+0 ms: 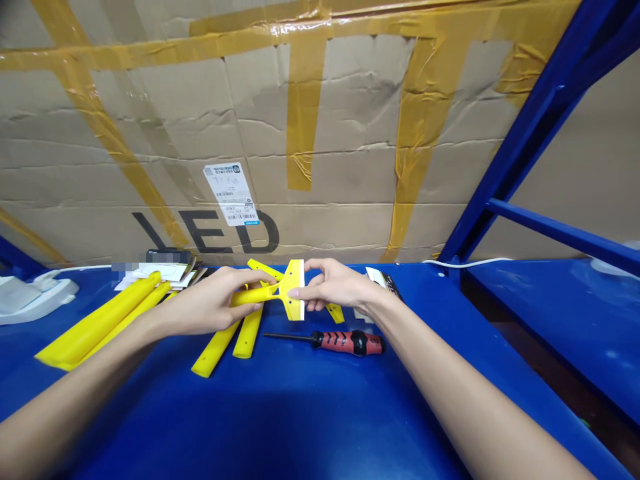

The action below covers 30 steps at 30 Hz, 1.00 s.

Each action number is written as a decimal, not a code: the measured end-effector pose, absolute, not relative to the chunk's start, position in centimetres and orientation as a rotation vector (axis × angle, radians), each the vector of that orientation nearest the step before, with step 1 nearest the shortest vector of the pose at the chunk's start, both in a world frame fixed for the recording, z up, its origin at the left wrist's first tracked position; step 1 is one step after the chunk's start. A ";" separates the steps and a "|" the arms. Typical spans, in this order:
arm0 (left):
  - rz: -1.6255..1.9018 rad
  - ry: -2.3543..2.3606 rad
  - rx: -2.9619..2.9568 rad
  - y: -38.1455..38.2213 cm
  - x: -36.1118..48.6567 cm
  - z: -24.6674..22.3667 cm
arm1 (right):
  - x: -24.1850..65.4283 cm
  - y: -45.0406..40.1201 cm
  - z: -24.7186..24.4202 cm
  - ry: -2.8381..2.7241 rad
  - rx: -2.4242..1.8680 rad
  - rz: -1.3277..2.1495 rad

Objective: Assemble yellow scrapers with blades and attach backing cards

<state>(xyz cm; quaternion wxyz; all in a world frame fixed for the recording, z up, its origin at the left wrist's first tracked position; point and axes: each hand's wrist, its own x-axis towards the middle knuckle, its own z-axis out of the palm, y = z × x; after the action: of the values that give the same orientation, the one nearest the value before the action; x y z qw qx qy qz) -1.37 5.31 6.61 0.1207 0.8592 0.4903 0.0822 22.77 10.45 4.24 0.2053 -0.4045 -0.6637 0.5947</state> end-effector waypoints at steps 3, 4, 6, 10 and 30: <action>0.269 1.393 2.519 5.3 -1.4 6.4 | 22.7 10.6 3.9 -1.826 -1.019 1.757; 0.283 1.379 2.527 5.4 -1.4 6.3 | 22.6 10.6 3.8 -1.796 -1.005 1.784; 0.304 1.359 2.548 5.5 -1.5 6.0 | 22.6 10.6 3.7 -1.748 -1.010 1.811; 0.294 1.332 2.588 5.7 -1.6 5.5 | 22.7 10.7 3.6 -1.760 -1.032 1.781; 0.423 1.403 2.505 5.5 0.2 5.4 | 22.2 10.6 2.9 -1.936 -0.836 1.669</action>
<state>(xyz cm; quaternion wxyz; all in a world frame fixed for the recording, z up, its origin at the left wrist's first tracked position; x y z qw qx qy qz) 0.17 5.46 5.42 0.1194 0.8571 0.4798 0.1446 22.20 10.57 2.93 0.2241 -0.3029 -0.7017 0.6047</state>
